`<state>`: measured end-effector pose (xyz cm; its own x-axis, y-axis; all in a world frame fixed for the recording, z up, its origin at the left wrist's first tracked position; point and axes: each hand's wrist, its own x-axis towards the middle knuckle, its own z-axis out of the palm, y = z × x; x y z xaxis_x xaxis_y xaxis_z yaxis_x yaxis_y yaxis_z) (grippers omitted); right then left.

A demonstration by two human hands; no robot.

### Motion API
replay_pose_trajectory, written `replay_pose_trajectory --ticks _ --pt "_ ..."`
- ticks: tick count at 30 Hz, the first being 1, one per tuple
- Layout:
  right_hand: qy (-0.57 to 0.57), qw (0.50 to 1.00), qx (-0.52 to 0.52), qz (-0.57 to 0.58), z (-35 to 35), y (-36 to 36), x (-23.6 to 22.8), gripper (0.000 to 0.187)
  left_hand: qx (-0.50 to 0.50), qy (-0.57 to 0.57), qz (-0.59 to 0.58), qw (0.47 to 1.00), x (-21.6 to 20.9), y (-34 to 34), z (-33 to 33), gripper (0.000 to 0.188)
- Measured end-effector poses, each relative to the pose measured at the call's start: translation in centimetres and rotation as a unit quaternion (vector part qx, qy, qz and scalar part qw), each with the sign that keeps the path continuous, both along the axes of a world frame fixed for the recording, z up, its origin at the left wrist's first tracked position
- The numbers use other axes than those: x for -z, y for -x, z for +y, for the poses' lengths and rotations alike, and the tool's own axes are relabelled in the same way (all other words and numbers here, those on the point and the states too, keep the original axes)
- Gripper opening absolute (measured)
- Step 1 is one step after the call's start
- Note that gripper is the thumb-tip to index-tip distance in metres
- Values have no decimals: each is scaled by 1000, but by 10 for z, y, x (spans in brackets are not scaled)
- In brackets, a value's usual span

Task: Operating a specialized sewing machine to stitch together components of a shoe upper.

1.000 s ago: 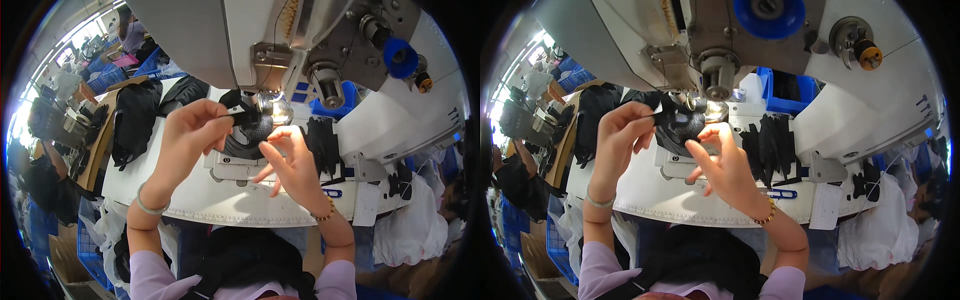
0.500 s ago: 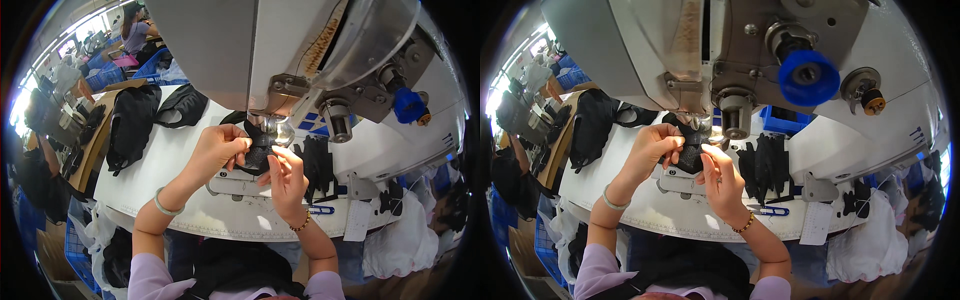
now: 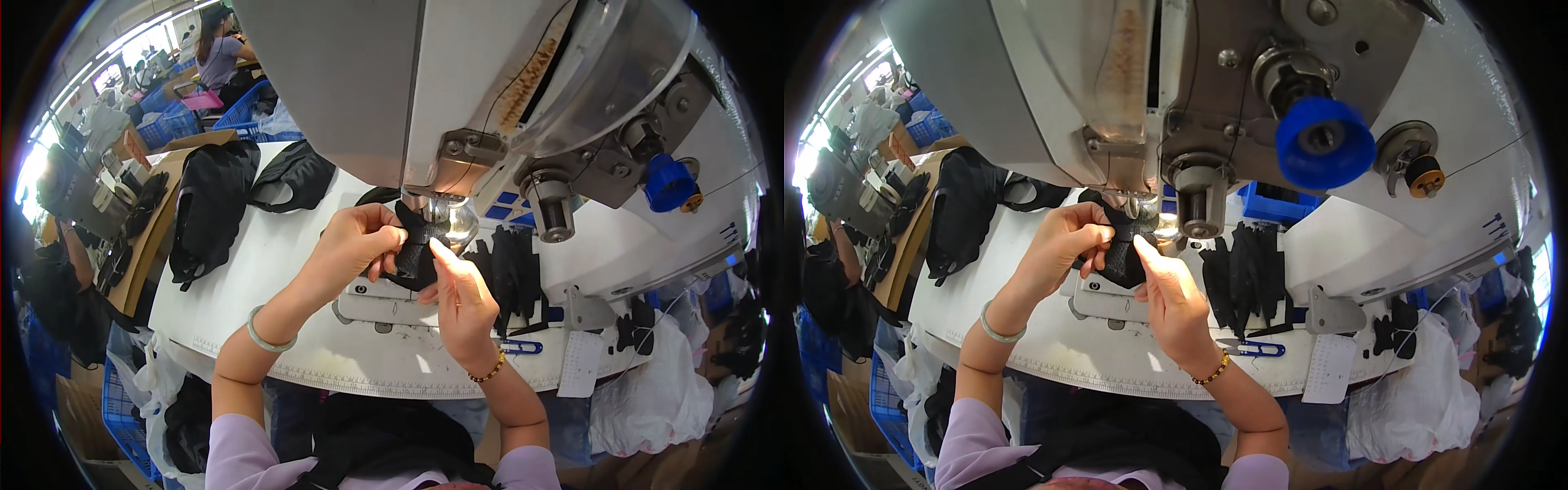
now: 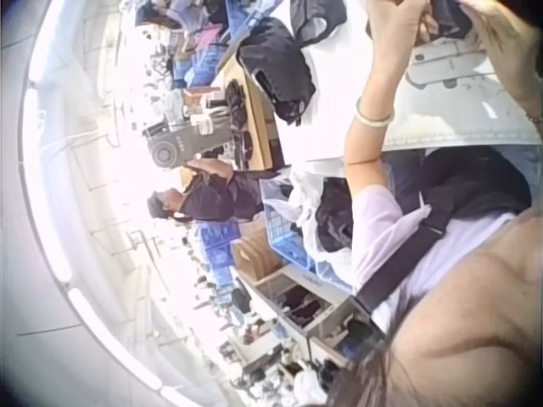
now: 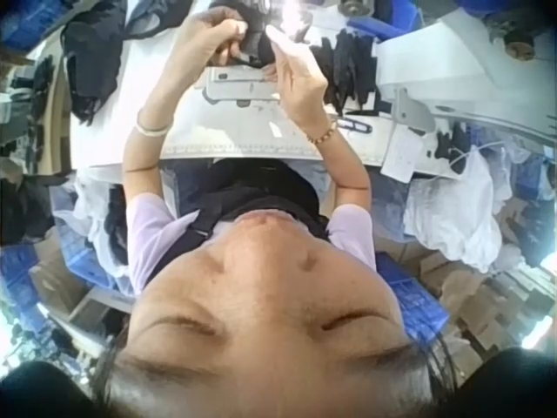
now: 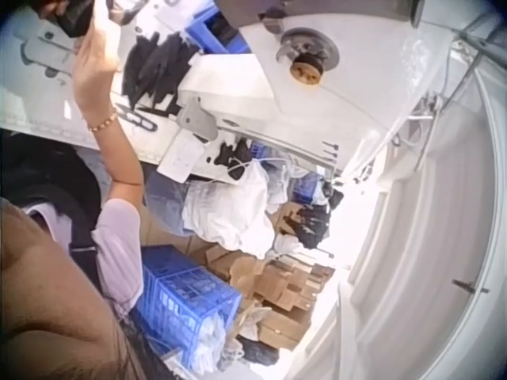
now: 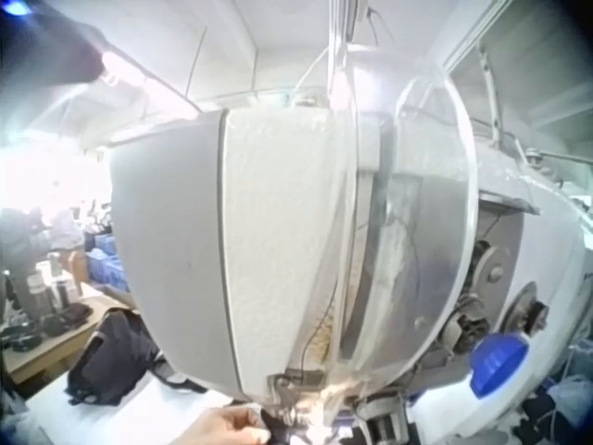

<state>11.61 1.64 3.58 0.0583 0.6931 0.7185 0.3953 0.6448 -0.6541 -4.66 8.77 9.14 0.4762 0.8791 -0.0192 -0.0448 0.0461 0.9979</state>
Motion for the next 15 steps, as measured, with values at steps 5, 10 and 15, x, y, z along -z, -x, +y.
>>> replay_pose_trajectory --ticks 5,10,15 --pt "0 1000 -6 -4 1 0 0 33 4 -26 18 999 -2 -3 -2 16" --pt "-2 1000 -3 -3 0 1 -1 34 11 -24 11 1000 -2 -5 0 19" --pt "-5 1000 -5 5 0 1 -1 34 20 19 1 1000 -7 -6 1 15"
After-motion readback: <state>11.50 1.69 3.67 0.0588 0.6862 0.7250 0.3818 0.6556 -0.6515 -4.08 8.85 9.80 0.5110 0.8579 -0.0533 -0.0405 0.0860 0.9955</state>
